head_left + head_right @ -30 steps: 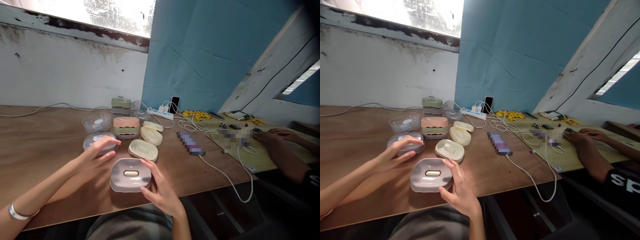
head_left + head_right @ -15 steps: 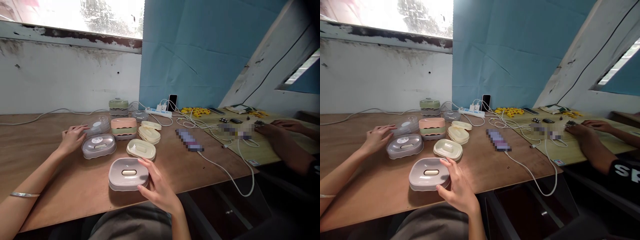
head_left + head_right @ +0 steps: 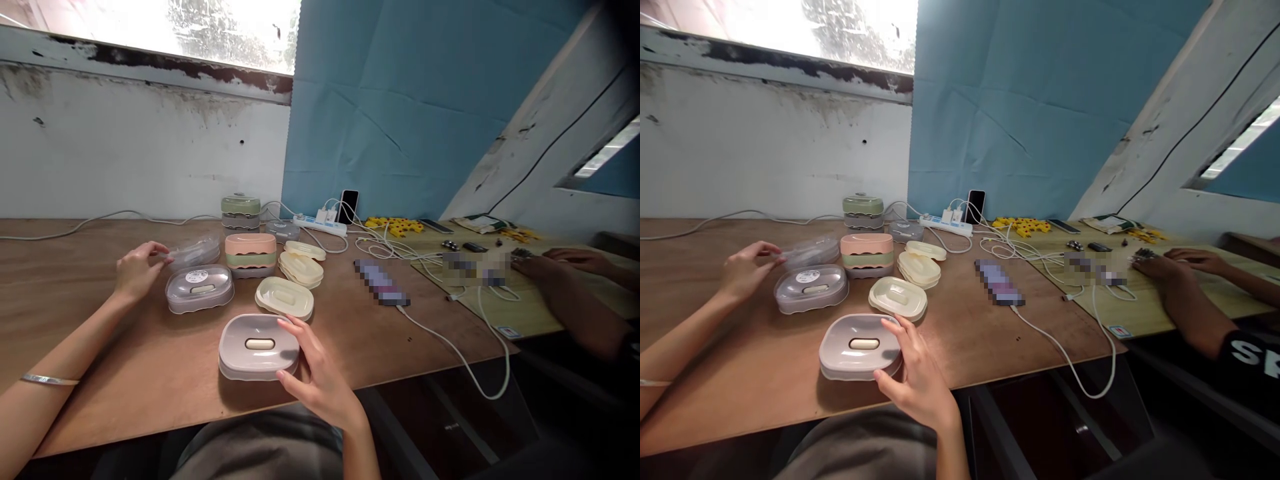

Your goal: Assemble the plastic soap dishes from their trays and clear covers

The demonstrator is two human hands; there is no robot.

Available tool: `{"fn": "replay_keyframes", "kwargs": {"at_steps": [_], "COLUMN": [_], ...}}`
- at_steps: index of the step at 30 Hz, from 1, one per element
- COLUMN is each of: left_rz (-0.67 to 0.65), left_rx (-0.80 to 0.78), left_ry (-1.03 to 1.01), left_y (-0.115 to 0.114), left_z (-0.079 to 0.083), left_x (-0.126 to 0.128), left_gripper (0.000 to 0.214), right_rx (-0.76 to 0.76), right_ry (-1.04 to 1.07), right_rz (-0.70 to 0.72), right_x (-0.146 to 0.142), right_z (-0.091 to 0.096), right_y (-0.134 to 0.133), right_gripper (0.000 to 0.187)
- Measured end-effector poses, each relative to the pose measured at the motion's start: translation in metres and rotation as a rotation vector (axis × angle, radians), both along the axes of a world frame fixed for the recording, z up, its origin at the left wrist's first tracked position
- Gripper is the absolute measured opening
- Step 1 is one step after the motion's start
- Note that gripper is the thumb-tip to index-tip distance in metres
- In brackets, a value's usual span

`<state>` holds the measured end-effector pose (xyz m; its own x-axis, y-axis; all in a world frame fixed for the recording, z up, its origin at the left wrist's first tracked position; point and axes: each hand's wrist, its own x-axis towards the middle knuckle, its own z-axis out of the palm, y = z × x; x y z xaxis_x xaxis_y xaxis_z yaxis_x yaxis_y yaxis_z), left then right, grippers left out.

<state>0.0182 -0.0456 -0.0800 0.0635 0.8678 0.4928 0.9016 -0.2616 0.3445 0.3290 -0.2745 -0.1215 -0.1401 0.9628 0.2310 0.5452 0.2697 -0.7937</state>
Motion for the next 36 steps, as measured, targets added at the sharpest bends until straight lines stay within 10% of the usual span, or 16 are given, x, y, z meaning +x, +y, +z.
{"fn": "replay_keyframes", "kwargs": {"at_steps": [10, 16, 22, 36], "left_rz": [-0.19, -0.752, -0.872, -0.721], "left_rx": [0.206, -0.443, -1.038, -0.849], "left_ry": [-0.402, -0.952, -0.784, -0.228], "left_y": [-0.018, -0.061, -0.087, -0.087], "left_z": [0.014, 0.013, 0.0, -0.019], "left_x": [0.016, 0.054, 0.074, 0.073], "left_gripper": [0.046, 0.058, 0.049, 0.055], "right_rx": [0.036, 0.006, 0.052, 0.089], "right_ry": [0.049, 0.176, 0.33, 0.12], "right_rz": [-0.006, -0.036, -0.021, -0.094], "right_x": [-0.001, -0.002, -0.004, -0.005], "right_z": [0.001, -0.009, -0.014, -0.001], "right_y": [0.0, 0.001, 0.003, 0.002], "right_gripper": [0.071, 0.1, 0.106, 0.06]}}
